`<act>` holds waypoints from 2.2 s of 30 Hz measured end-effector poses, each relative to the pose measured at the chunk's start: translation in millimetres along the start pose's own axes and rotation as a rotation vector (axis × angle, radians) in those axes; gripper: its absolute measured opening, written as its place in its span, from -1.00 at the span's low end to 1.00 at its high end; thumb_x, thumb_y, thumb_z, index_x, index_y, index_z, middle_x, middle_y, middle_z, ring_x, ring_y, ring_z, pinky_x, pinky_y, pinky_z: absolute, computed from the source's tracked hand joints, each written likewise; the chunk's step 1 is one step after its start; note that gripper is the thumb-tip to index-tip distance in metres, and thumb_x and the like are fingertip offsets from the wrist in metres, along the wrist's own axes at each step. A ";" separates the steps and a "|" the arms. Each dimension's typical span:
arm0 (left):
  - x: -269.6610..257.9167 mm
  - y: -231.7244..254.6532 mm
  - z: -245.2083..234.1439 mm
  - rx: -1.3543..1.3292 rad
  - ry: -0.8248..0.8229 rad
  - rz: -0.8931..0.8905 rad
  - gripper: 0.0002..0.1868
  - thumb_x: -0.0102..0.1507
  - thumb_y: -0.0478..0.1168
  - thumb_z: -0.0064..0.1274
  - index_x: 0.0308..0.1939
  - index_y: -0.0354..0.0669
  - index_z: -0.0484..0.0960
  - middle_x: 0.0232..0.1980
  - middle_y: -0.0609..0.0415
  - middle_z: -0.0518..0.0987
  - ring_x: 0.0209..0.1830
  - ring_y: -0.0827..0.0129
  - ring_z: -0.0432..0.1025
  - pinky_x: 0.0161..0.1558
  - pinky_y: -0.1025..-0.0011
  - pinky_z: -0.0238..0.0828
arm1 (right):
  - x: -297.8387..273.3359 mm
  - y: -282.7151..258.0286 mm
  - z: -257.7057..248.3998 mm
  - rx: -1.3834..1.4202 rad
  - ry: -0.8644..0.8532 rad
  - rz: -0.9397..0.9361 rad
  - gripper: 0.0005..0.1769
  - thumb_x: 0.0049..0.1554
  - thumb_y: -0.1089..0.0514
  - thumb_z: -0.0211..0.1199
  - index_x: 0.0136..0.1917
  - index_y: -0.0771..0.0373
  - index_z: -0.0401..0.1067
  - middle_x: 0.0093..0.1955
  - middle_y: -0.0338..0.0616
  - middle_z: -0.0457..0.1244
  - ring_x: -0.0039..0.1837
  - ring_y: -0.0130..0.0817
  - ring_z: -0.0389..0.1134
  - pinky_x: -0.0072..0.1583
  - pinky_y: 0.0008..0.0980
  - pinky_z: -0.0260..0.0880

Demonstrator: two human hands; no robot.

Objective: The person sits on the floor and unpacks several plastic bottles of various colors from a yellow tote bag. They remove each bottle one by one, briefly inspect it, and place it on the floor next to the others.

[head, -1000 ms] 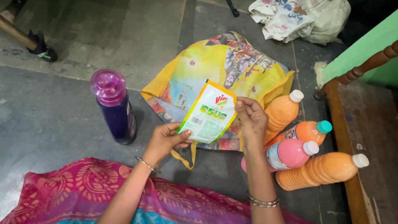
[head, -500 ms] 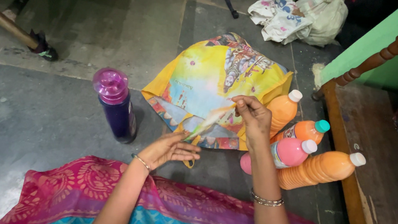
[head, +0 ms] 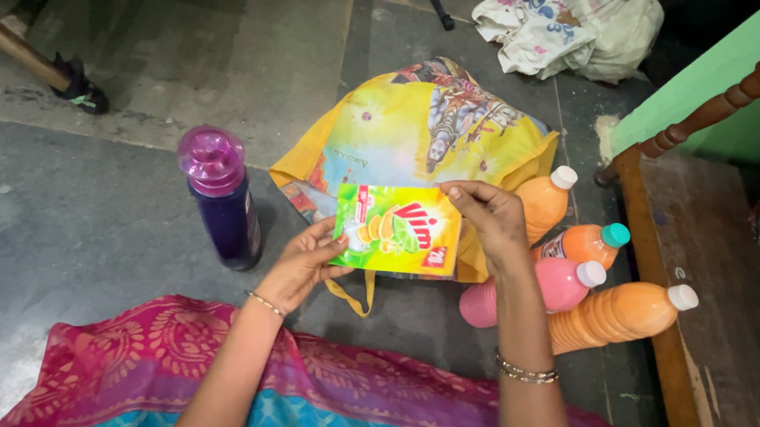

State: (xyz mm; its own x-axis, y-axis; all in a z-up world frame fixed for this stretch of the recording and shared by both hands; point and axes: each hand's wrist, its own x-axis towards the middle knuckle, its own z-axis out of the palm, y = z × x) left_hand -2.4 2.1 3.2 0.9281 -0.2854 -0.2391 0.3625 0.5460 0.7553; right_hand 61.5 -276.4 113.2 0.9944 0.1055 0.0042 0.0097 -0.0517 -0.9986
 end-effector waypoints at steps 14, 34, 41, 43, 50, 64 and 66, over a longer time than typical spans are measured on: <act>-8.4 5.9 5.2 -0.039 -0.100 0.002 -0.47 0.29 -0.40 0.06 0.35 -0.21 0.40 0.11 -0.01 0.65 0.06 0.26 0.59 0.09 0.16 0.61 | 12.4 5.2 3.6 -0.029 0.053 -0.046 -0.74 0.15 0.23 0.39 0.07 0.44 0.58 -0.03 -0.12 0.44 -0.02 -0.53 0.41 0.06 -0.55 0.42; -9.9 0.4 9.2 -0.075 -0.128 0.029 -0.53 0.30 -0.41 0.05 0.32 -0.28 0.46 0.16 -0.07 0.63 0.10 0.19 0.57 0.15 0.14 0.58 | 16.6 3.3 15.9 0.149 0.057 -0.017 -0.71 0.16 0.23 0.36 0.10 0.49 0.54 -0.03 -0.04 0.44 -0.05 -0.50 0.44 0.04 -0.54 0.47; -10.4 1.4 8.8 -0.087 -0.133 0.035 -0.53 0.30 -0.42 0.05 0.31 -0.28 0.45 0.16 -0.07 0.63 0.10 0.19 0.58 0.15 0.14 0.58 | 18.4 3.4 15.1 0.148 0.032 -0.043 -0.71 0.16 0.25 0.36 0.10 0.50 0.54 -0.03 -0.04 0.45 -0.04 -0.50 0.45 0.05 -0.55 0.47; -10.5 1.8 8.4 -0.084 -0.131 0.036 -0.52 0.30 -0.42 0.04 0.32 -0.29 0.44 0.16 -0.07 0.63 0.10 0.19 0.58 0.14 0.15 0.59 | 16.9 3.6 14.6 0.142 0.032 -0.038 -0.72 0.16 0.25 0.36 0.10 0.50 0.54 -0.04 -0.05 0.45 -0.06 -0.51 0.45 0.04 -0.55 0.47; -13.6 7.1 9.7 -0.076 -0.146 0.086 -0.34 0.33 -0.41 0.00 0.51 -0.20 0.22 0.12 -0.04 0.63 0.06 0.27 0.58 0.06 0.22 0.62 | 11.8 4.0 11.1 0.117 0.062 -0.040 -0.75 0.16 0.23 0.37 0.04 0.47 0.53 -0.10 -0.08 0.44 -0.10 -0.52 0.44 -0.01 -0.55 0.46; -19.2 8.7 8.7 -0.353 -0.219 0.204 -0.41 0.45 -0.18 -0.20 0.52 -0.38 0.16 0.39 -0.11 0.43 0.20 0.23 0.51 0.20 0.35 0.50 | 3.3 -13.1 -6.2 0.004 0.090 0.079 -0.71 0.13 0.11 0.41 -0.05 0.41 0.53 -0.21 -0.10 0.43 -0.27 -0.44 0.44 -0.21 -0.46 0.51; -21.2 7.7 8.6 -0.317 -0.236 0.202 -0.38 0.45 -0.09 -0.21 0.50 -0.42 0.16 0.36 -0.22 0.42 0.21 0.11 0.51 0.21 0.36 0.47 | 1.6 -16.3 -5.6 0.026 0.090 0.095 -0.70 0.13 0.10 0.40 -0.08 0.43 0.52 -0.26 -0.03 0.41 -0.31 -0.39 0.45 -0.23 -0.44 0.52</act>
State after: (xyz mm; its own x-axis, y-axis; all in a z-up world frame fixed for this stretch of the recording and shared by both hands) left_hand -20.0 5.6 19.4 0.9516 -0.2997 0.0677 0.2178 0.8133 0.5395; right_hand 63.5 -281.0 129.8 0.9961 0.0113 -0.0870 -0.0866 -0.0314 -0.9958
